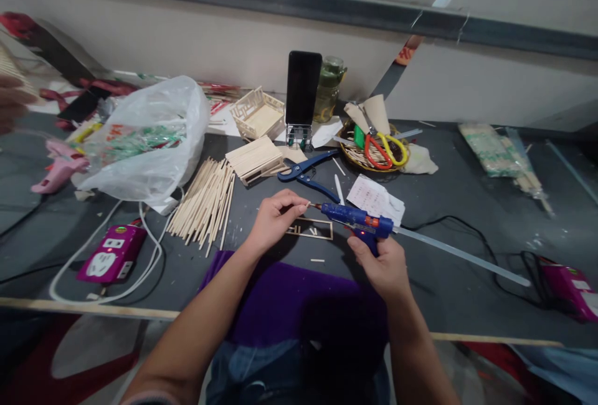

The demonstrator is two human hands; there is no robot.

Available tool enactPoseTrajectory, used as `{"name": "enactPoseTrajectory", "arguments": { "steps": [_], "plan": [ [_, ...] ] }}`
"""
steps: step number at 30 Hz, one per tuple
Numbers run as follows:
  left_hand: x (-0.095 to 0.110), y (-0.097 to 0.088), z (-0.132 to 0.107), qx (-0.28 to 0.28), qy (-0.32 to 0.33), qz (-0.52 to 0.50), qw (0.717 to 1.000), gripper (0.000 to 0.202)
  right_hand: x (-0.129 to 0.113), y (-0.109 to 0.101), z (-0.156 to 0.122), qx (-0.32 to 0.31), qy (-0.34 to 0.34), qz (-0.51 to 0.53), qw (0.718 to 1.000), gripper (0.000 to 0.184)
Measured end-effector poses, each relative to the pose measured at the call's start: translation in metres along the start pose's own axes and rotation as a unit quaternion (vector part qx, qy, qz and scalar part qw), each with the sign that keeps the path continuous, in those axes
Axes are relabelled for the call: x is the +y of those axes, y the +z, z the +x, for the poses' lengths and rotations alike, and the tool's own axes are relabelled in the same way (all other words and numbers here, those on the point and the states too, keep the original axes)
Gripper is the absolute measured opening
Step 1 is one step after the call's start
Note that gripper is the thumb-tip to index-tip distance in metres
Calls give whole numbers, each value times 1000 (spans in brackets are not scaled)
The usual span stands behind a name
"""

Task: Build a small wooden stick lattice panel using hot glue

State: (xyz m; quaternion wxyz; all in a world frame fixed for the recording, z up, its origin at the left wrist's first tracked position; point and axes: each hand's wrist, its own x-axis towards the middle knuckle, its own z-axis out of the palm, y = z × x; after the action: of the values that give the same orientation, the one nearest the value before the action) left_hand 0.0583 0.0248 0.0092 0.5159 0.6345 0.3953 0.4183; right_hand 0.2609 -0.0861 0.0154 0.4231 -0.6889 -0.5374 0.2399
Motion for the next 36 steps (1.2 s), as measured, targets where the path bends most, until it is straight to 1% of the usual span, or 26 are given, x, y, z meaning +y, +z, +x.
{"name": "enactPoseTrajectory", "arguments": {
  "steps": [7, 9, 11, 13, 16, 18, 20, 23, 27, 29, 32, 36],
  "plan": [
    [-1, 0, 0, 4, -2, -8, 1000, 15, -2, 1, 1, -1, -1, 2, 1000, 29],
    [-1, 1, 0, 13, -24, -31, 999, 16, -2, 1, 0, 0, -1, 3, 1000, 29],
    [1, 2, 0, 22, -68, -79, 994, 21, -1, 1, -1, 7, 2, 11, 1000, 29],
    [2, 3, 0, 27, -124, -141, 982, 27, -2, 1, -2, 11, 4, 26, 1000, 28],
    [5, 4, 1, 29, -193, -231, 953, 34, -5, 2, -5, 11, -6, 48, 999, 26],
    [6, 4, 1, 15, -225, -286, 931, 35, -8, 4, -7, 26, -24, 55, 998, 24],
    [6, 5, 0, -12, -247, -334, 910, 35, -10, 7, -9, 45, -43, 55, 997, 21],
    [7, 5, 0, -46, -261, -394, 880, 33, -14, 9, -12, 57, -65, 47, 995, 17],
    [5, 4, -2, -51, -261, -446, 855, 31, -17, 9, -13, 50, -91, 31, 994, 13],
    [5, 3, -2, -52, -259, -458, 849, 31, -17, 9, -14, 47, -103, 23, 993, 12],
    [4, 3, -2, -52, -261, -460, 847, 31, -16, 10, -14, 45, -118, 9, 992, 12],
    [4, 3, -2, -50, -260, -457, 849, 31, -11, 11, -16, 46, -120, -12, 992, 20]
  ]
}}
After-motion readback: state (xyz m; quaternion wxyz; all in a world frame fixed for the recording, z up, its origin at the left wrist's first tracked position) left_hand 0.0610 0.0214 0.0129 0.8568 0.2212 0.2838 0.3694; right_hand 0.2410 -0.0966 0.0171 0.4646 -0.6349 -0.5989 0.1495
